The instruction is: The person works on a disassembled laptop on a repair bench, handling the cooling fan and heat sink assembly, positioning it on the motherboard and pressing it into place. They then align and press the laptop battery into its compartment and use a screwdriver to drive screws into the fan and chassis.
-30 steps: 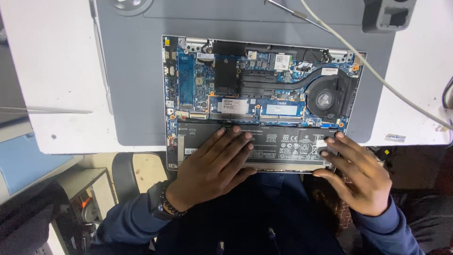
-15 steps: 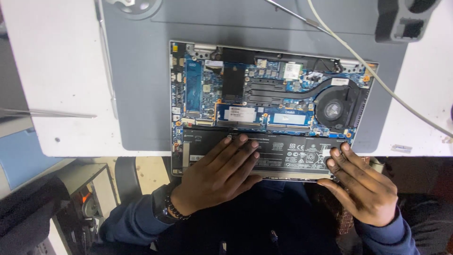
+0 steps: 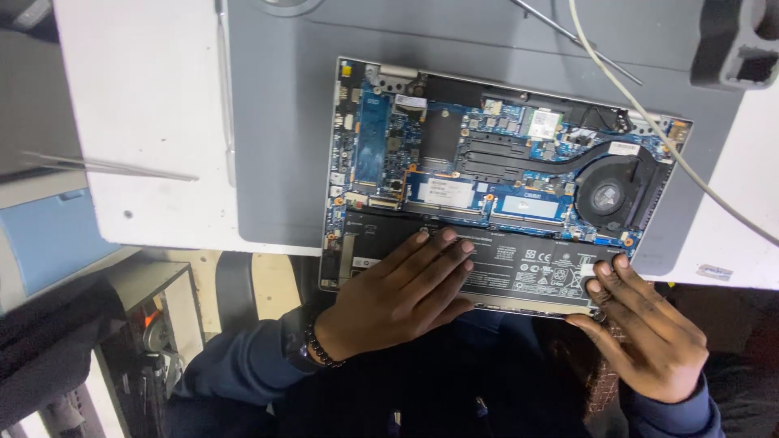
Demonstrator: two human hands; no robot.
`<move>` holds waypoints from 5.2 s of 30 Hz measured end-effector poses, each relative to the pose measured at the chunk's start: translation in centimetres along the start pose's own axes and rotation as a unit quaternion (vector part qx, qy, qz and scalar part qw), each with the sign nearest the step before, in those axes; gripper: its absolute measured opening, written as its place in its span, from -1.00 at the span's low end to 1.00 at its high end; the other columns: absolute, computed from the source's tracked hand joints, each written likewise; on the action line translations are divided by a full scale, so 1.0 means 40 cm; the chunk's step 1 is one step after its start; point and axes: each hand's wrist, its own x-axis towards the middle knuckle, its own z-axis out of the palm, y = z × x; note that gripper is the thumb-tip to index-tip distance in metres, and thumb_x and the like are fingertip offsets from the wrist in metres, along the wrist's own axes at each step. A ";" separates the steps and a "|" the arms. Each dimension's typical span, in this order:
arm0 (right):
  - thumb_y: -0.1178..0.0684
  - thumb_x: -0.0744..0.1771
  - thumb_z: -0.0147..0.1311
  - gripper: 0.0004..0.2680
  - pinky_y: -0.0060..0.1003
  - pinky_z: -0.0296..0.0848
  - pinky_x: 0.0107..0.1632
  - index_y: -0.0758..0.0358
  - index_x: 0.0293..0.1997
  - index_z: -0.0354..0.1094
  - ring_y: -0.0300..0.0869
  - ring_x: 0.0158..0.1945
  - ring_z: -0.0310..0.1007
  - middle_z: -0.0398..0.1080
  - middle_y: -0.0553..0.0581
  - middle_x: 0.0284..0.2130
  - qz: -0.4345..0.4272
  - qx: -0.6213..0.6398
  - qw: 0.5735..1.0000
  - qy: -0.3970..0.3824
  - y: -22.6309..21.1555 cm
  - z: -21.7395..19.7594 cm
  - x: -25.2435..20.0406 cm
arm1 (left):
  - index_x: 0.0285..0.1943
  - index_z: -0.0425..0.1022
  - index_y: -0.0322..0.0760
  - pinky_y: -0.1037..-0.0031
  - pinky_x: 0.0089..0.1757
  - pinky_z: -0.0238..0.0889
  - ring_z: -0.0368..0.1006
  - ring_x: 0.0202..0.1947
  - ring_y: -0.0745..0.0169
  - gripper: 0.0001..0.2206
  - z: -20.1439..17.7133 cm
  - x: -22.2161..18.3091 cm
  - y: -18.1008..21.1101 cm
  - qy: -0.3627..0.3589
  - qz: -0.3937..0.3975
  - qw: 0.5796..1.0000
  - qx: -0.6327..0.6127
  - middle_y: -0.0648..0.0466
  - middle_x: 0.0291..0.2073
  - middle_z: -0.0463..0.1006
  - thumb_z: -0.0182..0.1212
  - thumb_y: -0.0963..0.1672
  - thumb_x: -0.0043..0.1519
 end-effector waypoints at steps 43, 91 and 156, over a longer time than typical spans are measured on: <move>-0.22 0.14 0.34 -0.57 -0.12 0.45 0.20 0.13 0.02 0.50 0.00 0.16 0.52 0.48 0.10 0.17 0.041 -0.085 0.994 -0.057 -0.058 -0.001 0.113 | 0.32 0.43 -0.52 0.05 0.35 0.21 0.30 0.39 -0.25 -0.60 -0.029 -0.057 -0.019 -0.001 -0.001 0.999 -0.035 -0.27 0.33 0.40 0.13 -0.05 0.48; -0.17 0.15 0.39 -0.59 -0.18 0.43 0.24 0.15 0.01 0.53 -0.06 0.14 0.49 0.50 0.12 0.13 0.057 -0.086 0.993 -0.056 -0.062 0.002 0.111 | 0.35 0.41 -0.50 0.22 0.34 0.27 0.34 0.38 -0.10 -0.50 0.004 -0.076 -0.030 0.016 0.027 0.999 0.008 -0.22 0.32 0.43 0.26 0.03 0.49; -0.29 0.21 0.30 -0.56 -0.10 0.45 0.15 0.11 0.10 0.45 0.04 0.15 0.50 0.42 0.15 0.19 0.038 -0.051 0.995 -0.075 -0.045 -0.007 0.107 | 0.11 0.56 -0.46 0.18 0.18 0.35 0.52 0.14 -0.05 -0.68 -0.039 -0.029 -0.037 0.035 0.022 0.997 -0.072 -0.17 0.08 0.58 0.28 -0.06 0.38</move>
